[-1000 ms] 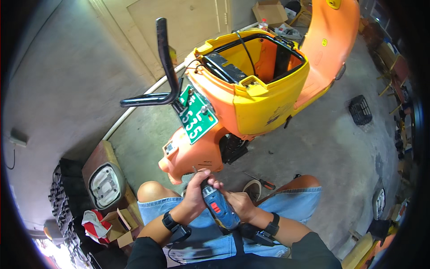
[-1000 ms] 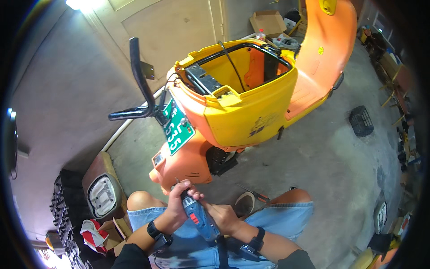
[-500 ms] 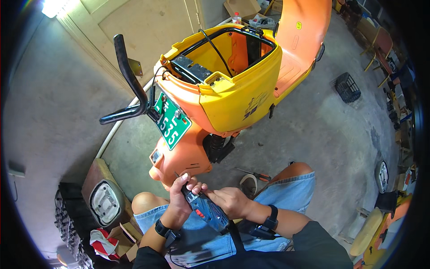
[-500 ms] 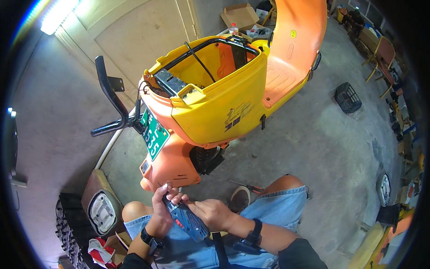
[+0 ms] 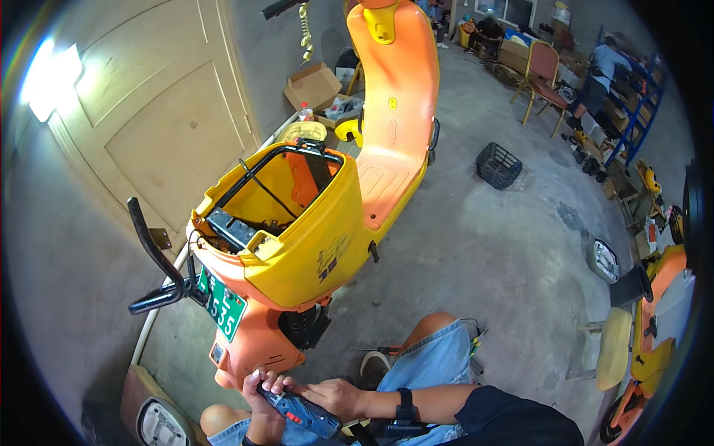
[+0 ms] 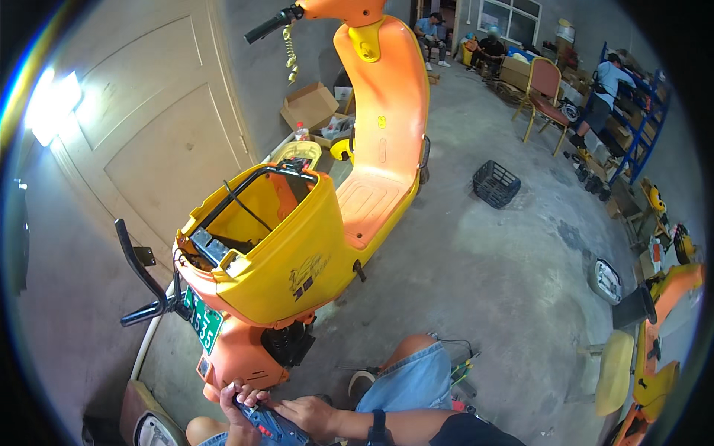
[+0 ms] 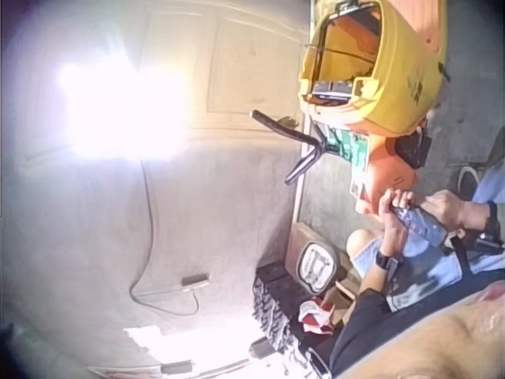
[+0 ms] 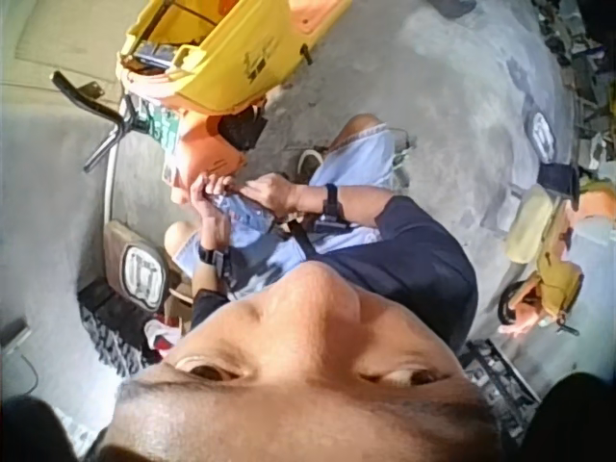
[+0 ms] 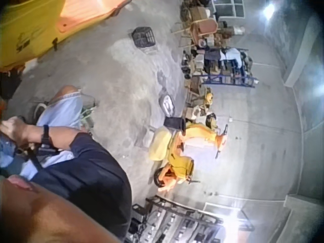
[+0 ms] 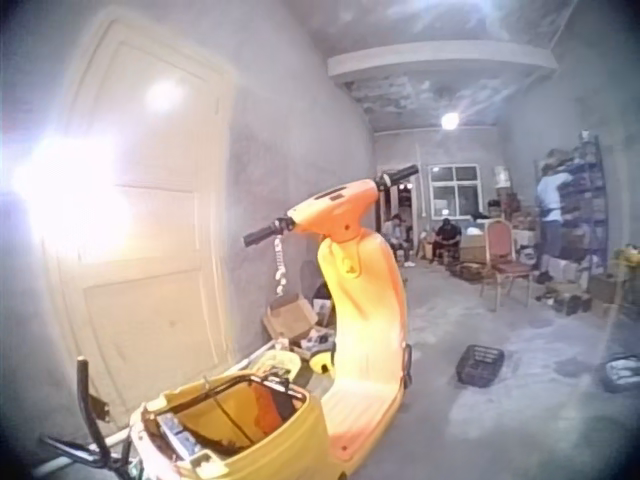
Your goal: Repairing a yellow electric motorcycle using a drill and other tools.
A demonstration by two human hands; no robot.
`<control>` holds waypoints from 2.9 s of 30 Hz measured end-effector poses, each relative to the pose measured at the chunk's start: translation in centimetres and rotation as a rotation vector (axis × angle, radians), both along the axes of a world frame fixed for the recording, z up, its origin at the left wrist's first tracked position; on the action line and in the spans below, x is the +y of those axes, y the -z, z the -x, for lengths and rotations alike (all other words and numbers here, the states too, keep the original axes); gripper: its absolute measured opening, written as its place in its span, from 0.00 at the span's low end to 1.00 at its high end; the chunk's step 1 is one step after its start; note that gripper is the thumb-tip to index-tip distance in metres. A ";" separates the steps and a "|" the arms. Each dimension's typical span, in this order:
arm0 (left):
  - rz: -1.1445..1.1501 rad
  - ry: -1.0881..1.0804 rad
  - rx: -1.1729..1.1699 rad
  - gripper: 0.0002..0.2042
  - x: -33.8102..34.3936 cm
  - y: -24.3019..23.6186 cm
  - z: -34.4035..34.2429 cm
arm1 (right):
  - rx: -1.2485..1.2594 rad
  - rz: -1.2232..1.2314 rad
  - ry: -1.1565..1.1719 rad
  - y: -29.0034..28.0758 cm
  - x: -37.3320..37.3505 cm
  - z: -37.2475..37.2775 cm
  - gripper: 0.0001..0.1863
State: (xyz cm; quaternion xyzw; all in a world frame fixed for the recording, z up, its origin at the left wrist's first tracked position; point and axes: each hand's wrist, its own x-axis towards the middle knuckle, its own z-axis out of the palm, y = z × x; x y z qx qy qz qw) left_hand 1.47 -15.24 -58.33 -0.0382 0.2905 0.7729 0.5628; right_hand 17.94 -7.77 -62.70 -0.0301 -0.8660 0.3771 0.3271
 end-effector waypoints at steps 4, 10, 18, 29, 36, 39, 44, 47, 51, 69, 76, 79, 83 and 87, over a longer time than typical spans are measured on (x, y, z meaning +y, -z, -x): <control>0.029 -0.024 -0.003 0.07 0.0 0.3 -0.1 | -0.049 0.017 -0.031 0.4 0.4 -0.2 0.33; 0.044 -0.021 -0.066 0.08 0.1 0.2 -0.3 | -0.090 0.024 -0.025 0.2 0.4 -0.5 0.29; -0.066 -0.030 -0.233 0.09 0.4 0.8 0.1 | -0.108 0.050 -0.082 0.6 0.9 -0.6 0.38; -0.101 0.046 -0.047 0.17 0.6 -0.1 -0.8 | -0.267 0.949 -0.233 -3.8 2.3 -1.3 0.17; -0.155 0.235 0.170 0.29 0.4 0.3 -0.9 | 0.191 1.947 -0.467 -4.6 3.1 -1.8 0.17; -0.097 0.275 0.191 0.31 0.2 0.6 -1.8 | 0.245 2.011 -0.311 -3.9 3.5 -2.0 0.26; -0.074 0.381 0.221 0.31 0.4 0.5 -2.2 | 0.382 2.121 -0.414 -3.4 4.8 -2.1 0.36; -0.080 0.390 0.241 0.31 0.5 0.7 -2.1 | 0.328 2.015 -0.405 -3.6 4.9 -2.4 0.38; -0.101 0.343 0.297 0.32 0.5 1.2 -2.1 | 0.217 2.008 -0.367 -3.9 4.3 -2.5 0.38; -0.086 0.158 0.020 0.17 0.4 0.0 -0.4 | -0.206 1.778 -0.536 -4.5 1.6 -1.0 0.27; -0.038 0.064 0.116 0.07 1.1 -0.4 -0.7 | -0.193 1.884 -0.463 -3.0 0.8 -1.3 0.15; -0.063 0.051 0.093 0.05 1.1 -0.3 -0.6 | -0.170 1.900 -0.477 -2.9 0.5 -1.5 0.16; -0.100 0.046 0.208 0.05 1.1 -0.2 -0.5 | -0.084 2.218 -0.621 -2.7 0.0 -1.5 0.17; -0.090 0.044 0.203 0.05 1.3 -0.3 -0.6 | -0.003 2.253 -0.632 -2.2 -0.5 -1.4 0.18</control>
